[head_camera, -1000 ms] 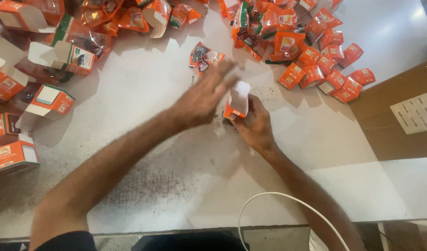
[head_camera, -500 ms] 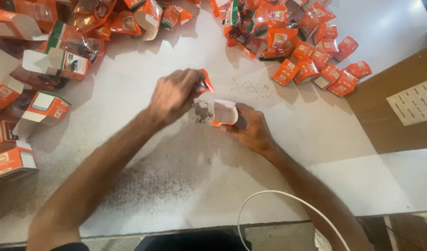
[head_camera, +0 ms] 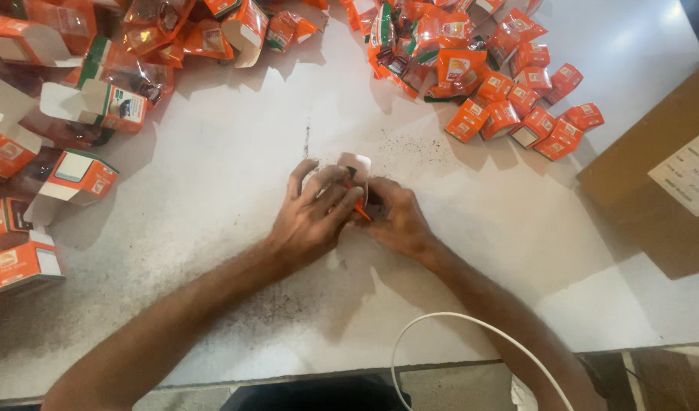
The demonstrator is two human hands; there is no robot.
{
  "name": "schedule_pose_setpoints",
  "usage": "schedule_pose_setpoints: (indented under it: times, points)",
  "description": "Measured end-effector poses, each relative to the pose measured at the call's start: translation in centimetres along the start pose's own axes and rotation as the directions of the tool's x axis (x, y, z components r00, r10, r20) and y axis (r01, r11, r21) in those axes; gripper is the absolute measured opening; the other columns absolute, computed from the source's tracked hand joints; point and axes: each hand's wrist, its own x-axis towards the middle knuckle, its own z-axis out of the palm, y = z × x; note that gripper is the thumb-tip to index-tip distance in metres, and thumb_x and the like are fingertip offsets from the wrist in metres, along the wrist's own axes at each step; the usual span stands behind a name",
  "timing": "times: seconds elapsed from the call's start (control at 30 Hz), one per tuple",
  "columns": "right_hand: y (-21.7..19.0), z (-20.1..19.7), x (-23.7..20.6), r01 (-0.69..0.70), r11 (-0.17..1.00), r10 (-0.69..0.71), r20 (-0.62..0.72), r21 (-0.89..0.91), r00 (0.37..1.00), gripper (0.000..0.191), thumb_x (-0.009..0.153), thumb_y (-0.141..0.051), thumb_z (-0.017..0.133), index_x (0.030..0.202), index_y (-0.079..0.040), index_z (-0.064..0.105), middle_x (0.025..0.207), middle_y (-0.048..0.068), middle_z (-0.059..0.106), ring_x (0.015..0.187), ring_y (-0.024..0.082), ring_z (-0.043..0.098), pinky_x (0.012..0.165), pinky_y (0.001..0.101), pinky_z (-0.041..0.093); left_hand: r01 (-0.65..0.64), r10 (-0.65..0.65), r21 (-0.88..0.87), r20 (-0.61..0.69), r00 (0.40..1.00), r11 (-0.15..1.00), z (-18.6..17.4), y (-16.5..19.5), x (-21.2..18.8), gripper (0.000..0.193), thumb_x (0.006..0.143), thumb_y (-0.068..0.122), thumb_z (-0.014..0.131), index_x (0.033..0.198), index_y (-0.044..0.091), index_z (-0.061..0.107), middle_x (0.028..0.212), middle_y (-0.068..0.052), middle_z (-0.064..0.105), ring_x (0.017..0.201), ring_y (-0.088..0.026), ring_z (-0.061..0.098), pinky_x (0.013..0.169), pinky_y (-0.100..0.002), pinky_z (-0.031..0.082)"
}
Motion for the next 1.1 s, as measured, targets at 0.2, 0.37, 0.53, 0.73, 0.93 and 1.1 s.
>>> schedule_pose_setpoints:
  times: [0.2, 0.37, 0.53, 0.73, 0.93, 1.1]
  points:
    - [-1.1, 0.1, 0.0, 0.212, 0.968, -0.213, 0.009, -0.137, 0.977, 0.037, 0.079, -0.011, 0.087, 0.108, -0.003, 0.065, 0.108, 0.014, 0.07, 0.104, 0.034, 0.068, 0.092, 0.0418, 0.054, 0.391, -0.415, -0.204, -0.093, 0.905, 0.897, 1.3, 1.4, 0.8, 0.03, 0.079, 0.018, 0.075, 0.105, 0.013, 0.061, 0.12, -0.015, 0.053, 0.117, -0.036, 0.056, 0.096, -0.05, 0.049]
    - [-2.1, 0.3, -0.1, 0.246, 0.948, -0.254, -0.016, -0.204, 0.967, 0.046, 0.079, -0.017, 0.089, 0.113, -0.001, 0.064, 0.109, 0.017, 0.069, 0.104, 0.035, 0.066, 0.09, 0.0428, 0.053, 0.639, -0.627, -0.554, 0.248, 0.739, 0.534, 1.7, -0.4, 0.8, 0.062, 0.09, 0.017, 0.073, 0.133, -0.01, 0.039, 0.098, -0.008, 0.072, 0.085, -0.022, 0.072, 0.073, -0.035, 0.057]
    - [-2.9, 0.9, -0.6, 0.063, 0.996, -0.057, -0.087, 0.068, 0.995, 0.064, 0.082, -0.02, 0.083, 0.128, -0.003, 0.042, 0.113, 0.011, 0.073, 0.101, 0.027, 0.073, 0.09, 0.0326, 0.056, 0.801, -0.695, -0.417, 0.413, 0.588, 0.43, 2.6, -1.8, 0.2, 0.026, 0.086, 0.017, 0.077, 0.094, -0.004, 0.064, 0.077, -0.014, 0.071, 0.069, -0.021, 0.069, 0.062, -0.037, 0.055]
    - [-3.4, 1.1, -0.3, 0.391, 0.84, -0.449, -0.077, -0.376, 0.89, 0.047, 0.085, -0.008, 0.083, 0.127, 0.002, 0.063, 0.122, 0.02, 0.069, 0.111, 0.039, 0.069, 0.093, 0.0412, 0.057, 0.831, -0.641, -0.521, 0.573, 0.511, 0.197, 1.0, -2.1, 1.2, 0.03, 0.087, 0.02, 0.074, 0.096, -0.002, 0.056, 0.078, -0.011, 0.069, 0.064, -0.018, 0.067, 0.055, -0.036, 0.055]
    - [-2.4, 1.0, 0.2, 0.372, 0.84, -0.419, -0.037, -0.395, 0.907, 0.045, 0.084, -0.008, 0.082, 0.125, 0.0, 0.066, 0.125, 0.019, 0.066, 0.117, 0.04, 0.065, 0.097, 0.0473, 0.055, 0.743, -0.441, -0.589, 0.786, 0.434, -0.318, -0.6, -5.0, 1.1, 0.022, 0.092, 0.015, 0.06, 0.108, 0.003, 0.07, 0.084, -0.008, 0.069, 0.066, -0.013, 0.068, 0.061, -0.03, 0.065]
    - [-1.8, 1.2, 0.6, 0.364, 0.863, -0.409, -0.064, -0.35, 0.91, 0.039, 0.087, -0.012, 0.083, 0.121, -0.004, 0.064, 0.123, 0.017, 0.067, 0.118, 0.039, 0.066, 0.1, 0.0466, 0.055, 0.817, -0.481, -0.571, 0.741, 0.469, -0.083, 2.1, -5.8, 0.4, 0.021, 0.093, 0.009, 0.072, 0.103, -0.007, 0.065, 0.088, -0.013, 0.071, 0.067, -0.019, 0.067, 0.053, -0.032, 0.057]
